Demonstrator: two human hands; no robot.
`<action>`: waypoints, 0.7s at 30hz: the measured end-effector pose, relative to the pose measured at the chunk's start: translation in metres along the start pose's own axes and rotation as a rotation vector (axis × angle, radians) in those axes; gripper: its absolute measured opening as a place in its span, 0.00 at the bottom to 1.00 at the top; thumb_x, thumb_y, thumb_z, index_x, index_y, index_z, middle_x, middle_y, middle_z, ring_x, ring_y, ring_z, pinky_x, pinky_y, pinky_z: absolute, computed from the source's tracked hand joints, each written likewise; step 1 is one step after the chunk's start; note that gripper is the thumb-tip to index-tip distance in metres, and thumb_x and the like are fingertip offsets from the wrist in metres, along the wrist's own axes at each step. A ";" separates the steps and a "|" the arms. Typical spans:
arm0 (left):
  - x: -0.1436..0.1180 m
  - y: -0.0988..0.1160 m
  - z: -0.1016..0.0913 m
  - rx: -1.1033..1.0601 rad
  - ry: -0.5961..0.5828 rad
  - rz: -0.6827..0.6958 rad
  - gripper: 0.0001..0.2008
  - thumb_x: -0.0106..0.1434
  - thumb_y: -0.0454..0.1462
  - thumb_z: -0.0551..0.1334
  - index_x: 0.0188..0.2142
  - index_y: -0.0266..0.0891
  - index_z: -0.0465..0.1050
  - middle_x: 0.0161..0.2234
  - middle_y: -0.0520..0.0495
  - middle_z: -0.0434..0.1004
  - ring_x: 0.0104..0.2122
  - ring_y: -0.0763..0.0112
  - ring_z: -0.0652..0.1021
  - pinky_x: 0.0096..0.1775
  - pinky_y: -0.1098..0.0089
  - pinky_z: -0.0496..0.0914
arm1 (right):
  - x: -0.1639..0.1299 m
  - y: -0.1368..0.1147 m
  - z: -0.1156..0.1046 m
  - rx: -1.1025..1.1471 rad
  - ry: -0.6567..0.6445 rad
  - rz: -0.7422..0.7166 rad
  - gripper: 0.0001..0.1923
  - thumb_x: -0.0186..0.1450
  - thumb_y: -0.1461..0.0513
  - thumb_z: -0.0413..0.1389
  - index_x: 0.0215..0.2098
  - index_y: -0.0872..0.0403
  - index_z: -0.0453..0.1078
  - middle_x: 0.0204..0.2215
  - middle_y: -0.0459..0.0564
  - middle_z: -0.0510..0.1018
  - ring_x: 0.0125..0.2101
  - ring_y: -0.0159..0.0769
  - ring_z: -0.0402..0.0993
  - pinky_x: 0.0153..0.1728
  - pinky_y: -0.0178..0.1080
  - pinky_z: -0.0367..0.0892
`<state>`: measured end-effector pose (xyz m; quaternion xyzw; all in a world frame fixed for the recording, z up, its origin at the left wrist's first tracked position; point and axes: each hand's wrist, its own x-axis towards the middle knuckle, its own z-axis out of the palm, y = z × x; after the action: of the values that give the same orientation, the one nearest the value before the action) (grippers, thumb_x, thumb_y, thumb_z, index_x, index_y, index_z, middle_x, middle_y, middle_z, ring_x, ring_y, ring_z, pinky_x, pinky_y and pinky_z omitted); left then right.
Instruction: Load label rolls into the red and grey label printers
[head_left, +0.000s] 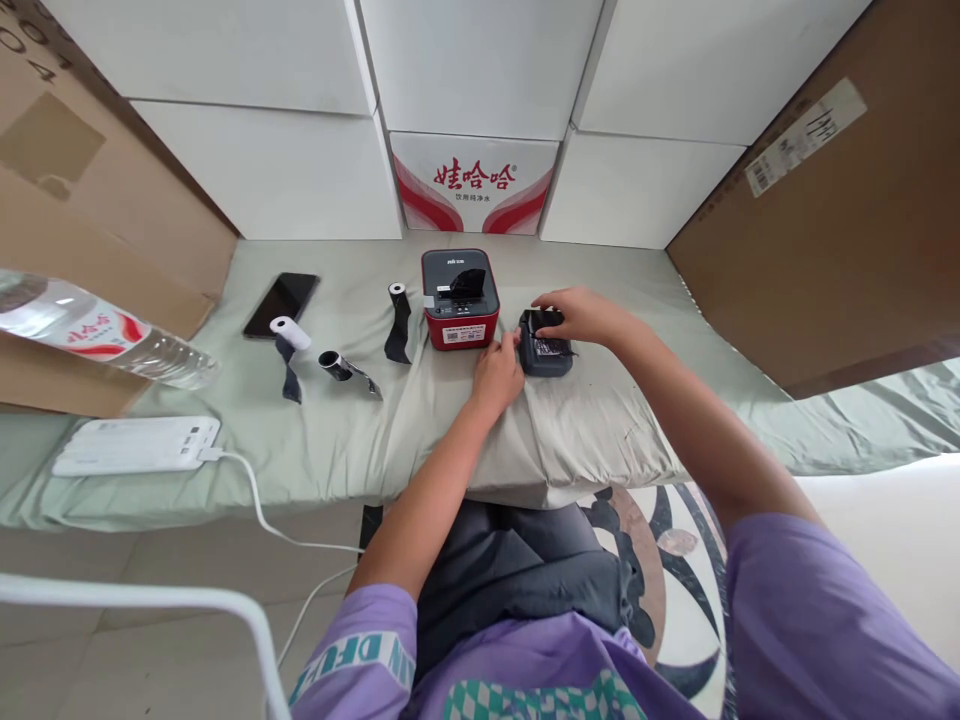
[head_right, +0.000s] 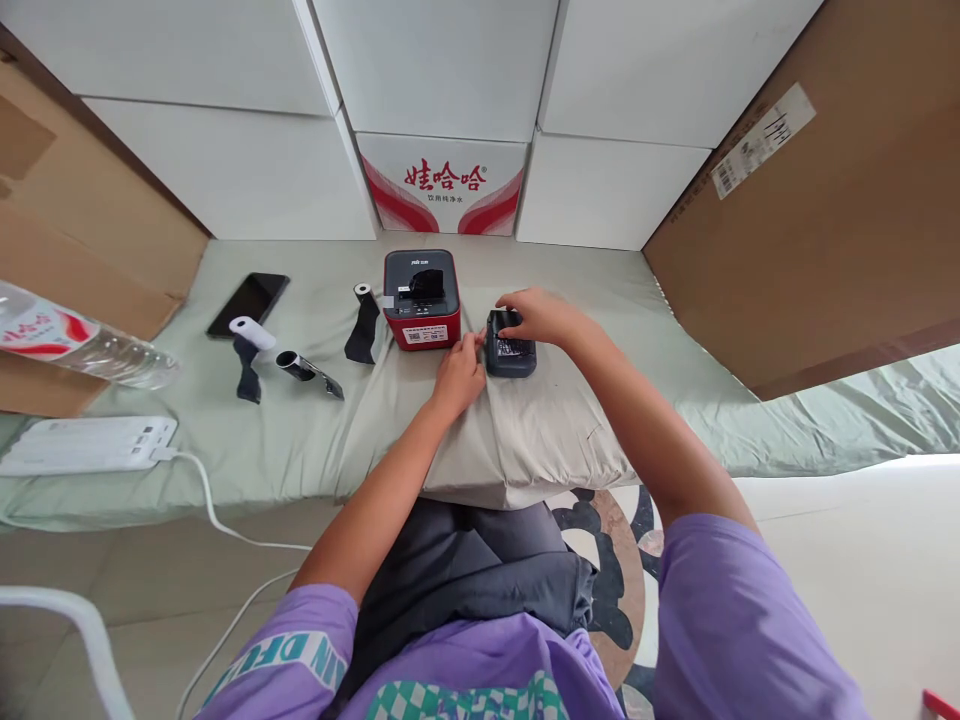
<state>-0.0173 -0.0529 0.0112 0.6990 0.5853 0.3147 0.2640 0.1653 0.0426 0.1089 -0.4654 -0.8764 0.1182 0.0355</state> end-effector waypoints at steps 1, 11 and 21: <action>0.000 0.000 0.000 -0.003 0.000 0.002 0.33 0.62 0.23 0.55 0.66 0.40 0.64 0.65 0.37 0.76 0.63 0.48 0.74 0.64 0.51 0.66 | 0.000 -0.003 -0.005 -0.034 -0.014 -0.023 0.24 0.65 0.57 0.66 0.59 0.50 0.79 0.52 0.55 0.86 0.51 0.52 0.80 0.51 0.46 0.71; -0.003 0.003 0.000 -0.009 0.013 0.004 0.32 0.62 0.23 0.56 0.65 0.39 0.64 0.64 0.37 0.76 0.61 0.48 0.75 0.64 0.52 0.67 | 0.002 0.000 -0.004 -0.065 0.331 0.150 0.20 0.75 0.57 0.50 0.58 0.54 0.78 0.53 0.60 0.83 0.53 0.54 0.77 0.52 0.49 0.69; -0.006 0.005 0.001 -0.007 0.026 -0.027 0.30 0.64 0.23 0.56 0.65 0.38 0.66 0.62 0.36 0.77 0.61 0.50 0.75 0.63 0.55 0.68 | 0.013 0.005 0.015 -0.182 -0.056 0.157 0.09 0.60 0.63 0.67 0.40 0.51 0.85 0.45 0.58 0.84 0.45 0.53 0.79 0.43 0.46 0.70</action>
<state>-0.0144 -0.0598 0.0132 0.6861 0.5970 0.3223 0.2627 0.1595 0.0532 0.0928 -0.5302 -0.8452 0.0537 -0.0405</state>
